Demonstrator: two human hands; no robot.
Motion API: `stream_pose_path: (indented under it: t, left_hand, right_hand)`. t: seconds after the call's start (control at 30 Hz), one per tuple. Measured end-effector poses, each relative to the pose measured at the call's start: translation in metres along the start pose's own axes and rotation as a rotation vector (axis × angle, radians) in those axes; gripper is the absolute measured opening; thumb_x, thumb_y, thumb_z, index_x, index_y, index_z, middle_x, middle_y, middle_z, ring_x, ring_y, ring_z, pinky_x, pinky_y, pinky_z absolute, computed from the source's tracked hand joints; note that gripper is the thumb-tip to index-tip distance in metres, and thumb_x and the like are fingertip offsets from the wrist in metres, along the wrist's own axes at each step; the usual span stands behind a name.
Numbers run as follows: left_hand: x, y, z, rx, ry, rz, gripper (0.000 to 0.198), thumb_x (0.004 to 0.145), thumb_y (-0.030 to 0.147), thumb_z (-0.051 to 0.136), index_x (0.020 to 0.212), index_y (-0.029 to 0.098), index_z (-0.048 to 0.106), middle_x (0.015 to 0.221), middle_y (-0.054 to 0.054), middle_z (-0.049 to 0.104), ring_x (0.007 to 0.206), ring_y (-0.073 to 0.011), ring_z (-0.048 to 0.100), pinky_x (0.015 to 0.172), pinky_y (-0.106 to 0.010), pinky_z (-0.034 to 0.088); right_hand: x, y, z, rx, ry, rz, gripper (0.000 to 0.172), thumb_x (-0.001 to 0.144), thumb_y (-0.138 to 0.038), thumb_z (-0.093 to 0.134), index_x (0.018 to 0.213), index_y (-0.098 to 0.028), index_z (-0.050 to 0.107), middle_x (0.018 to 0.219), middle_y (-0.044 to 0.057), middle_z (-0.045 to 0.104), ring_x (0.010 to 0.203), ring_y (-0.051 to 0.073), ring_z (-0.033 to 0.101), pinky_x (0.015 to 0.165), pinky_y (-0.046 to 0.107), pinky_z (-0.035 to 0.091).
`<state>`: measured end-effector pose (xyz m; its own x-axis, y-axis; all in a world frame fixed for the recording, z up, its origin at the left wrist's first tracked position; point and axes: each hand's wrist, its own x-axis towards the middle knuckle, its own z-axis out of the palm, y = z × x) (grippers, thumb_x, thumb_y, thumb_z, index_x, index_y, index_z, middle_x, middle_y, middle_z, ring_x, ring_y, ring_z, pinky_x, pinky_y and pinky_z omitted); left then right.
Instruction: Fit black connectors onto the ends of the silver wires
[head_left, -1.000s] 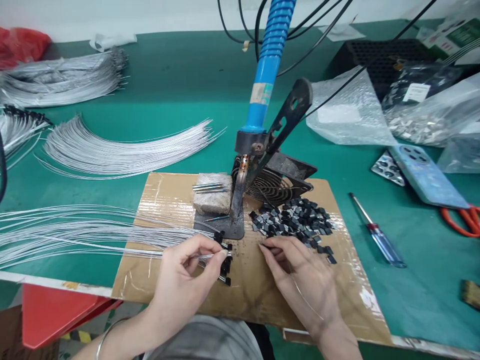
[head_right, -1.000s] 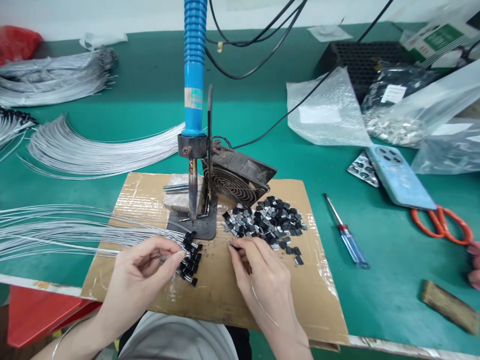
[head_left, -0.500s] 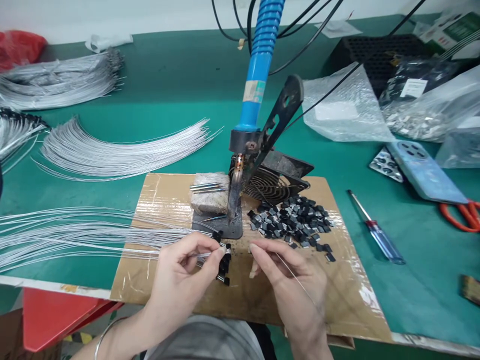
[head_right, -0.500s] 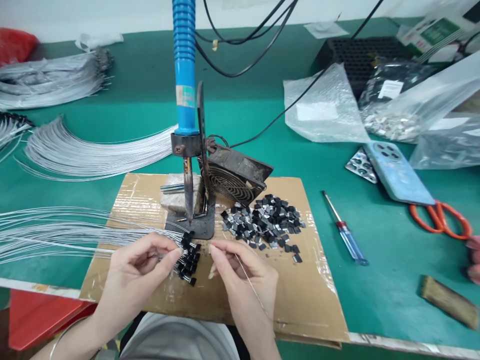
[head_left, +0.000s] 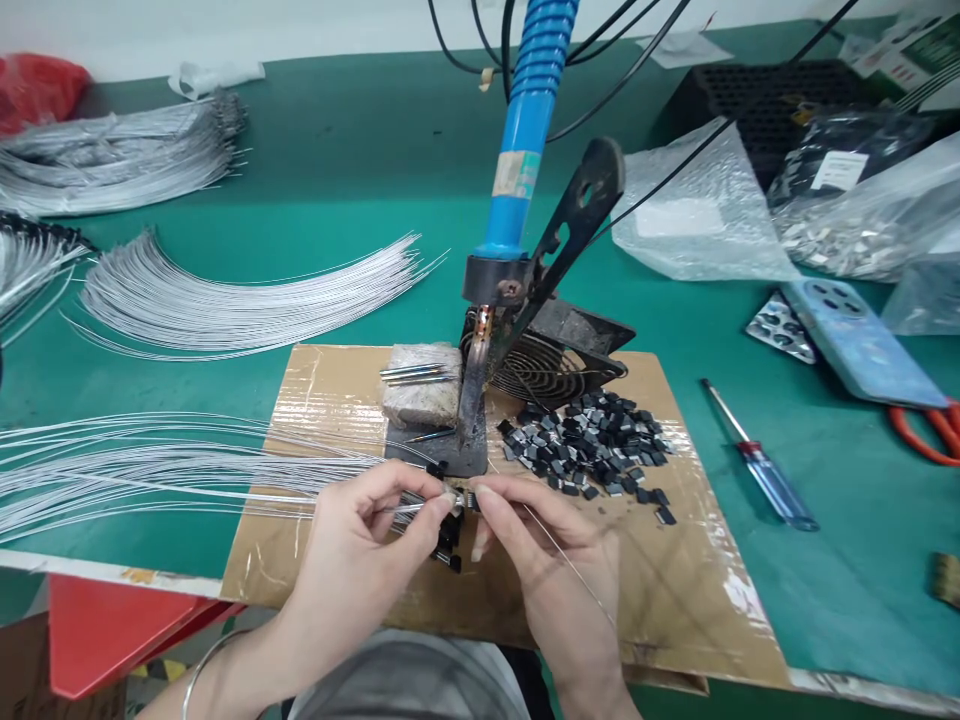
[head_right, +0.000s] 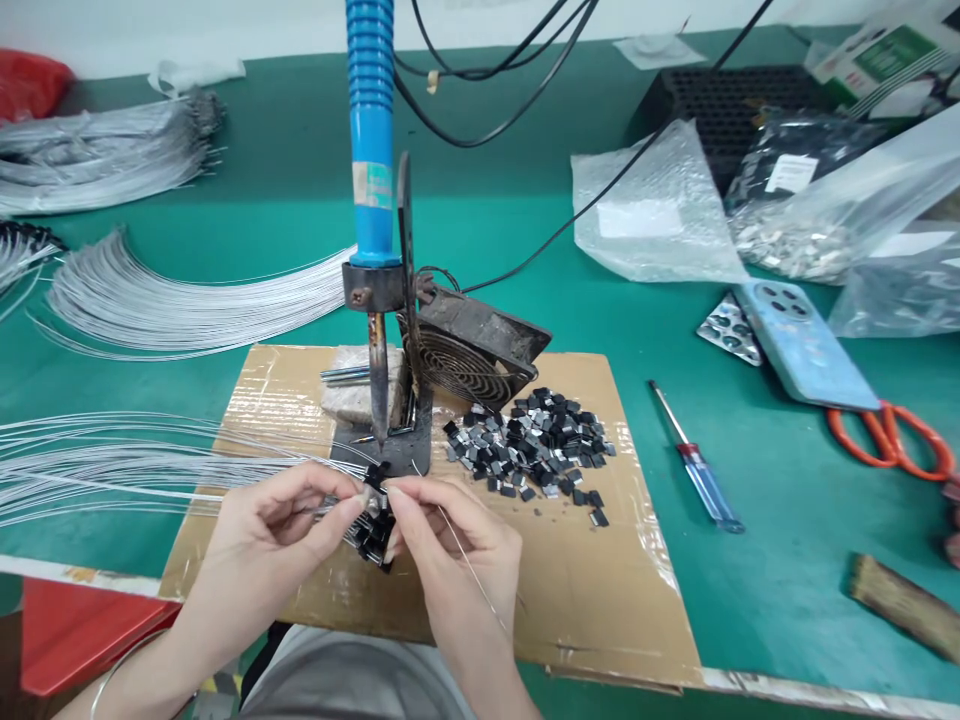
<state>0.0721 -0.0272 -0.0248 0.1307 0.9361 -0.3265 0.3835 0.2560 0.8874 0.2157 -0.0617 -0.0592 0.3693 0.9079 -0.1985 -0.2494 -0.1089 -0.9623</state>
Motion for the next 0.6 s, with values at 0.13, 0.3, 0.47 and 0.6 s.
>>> stream_pose_path:
  t: [0.13,0.3,0.47,0.6]
  left_hand:
    - [0.0009,0.0028,-0.0011,-0.028,-0.039,0.009,0.012,0.081,0.026,0.069,0.076,0.016,0.071,0.081,-0.007,0.076,0.069,-0.0165,0.067,0.060,-0.023,0.050]
    - [0.0040,0.0076,-0.0017,-0.098,-0.060,0.028,0.011,0.081,0.022,0.069,0.073,0.015,0.070,0.083,-0.007,0.076,0.071,-0.0153,0.066,0.064,-0.023,0.051]
    - [0.0037,0.0095,-0.0025,-0.154,-0.062,0.032,0.009,0.081,0.019,0.070,0.073,0.014,0.070,0.081,-0.006,0.075,0.075,-0.0144,0.067,0.068,-0.021,0.051]
    - [0.0036,0.0087,-0.0023,-0.170,-0.069,0.022,0.009,0.081,0.017,0.070,0.073,0.014,0.070,0.084,-0.006,0.076,0.077,-0.0152,0.068,0.069,-0.022,0.051]
  right_hand:
    - [-0.0011,-0.0006,0.0000,0.002,-0.023,-0.007,0.008,0.080,-0.019,0.077,0.079,-0.026,0.082,0.069,-0.002,0.070,0.049,0.009,0.062,0.047,0.018,0.054]
    - [-0.0009,0.0032,-0.0032,-0.029,-0.071,-0.026,0.007,0.083,-0.020,0.076,0.082,-0.025,0.082,0.071,0.000,0.070,0.050,0.010,0.062,0.047,0.019,0.055]
    - [0.0004,0.0051,-0.0036,-0.054,-0.075,-0.042,0.008,0.084,-0.020,0.076,0.082,-0.025,0.082,0.071,-0.001,0.071,0.050,0.009,0.062,0.047,0.018,0.055]
    - [0.0012,0.0047,-0.0028,-0.036,-0.082,-0.045,0.010,0.084,-0.019,0.076,0.083,-0.027,0.082,0.070,-0.002,0.070,0.050,0.009,0.062,0.047,0.017,0.054]
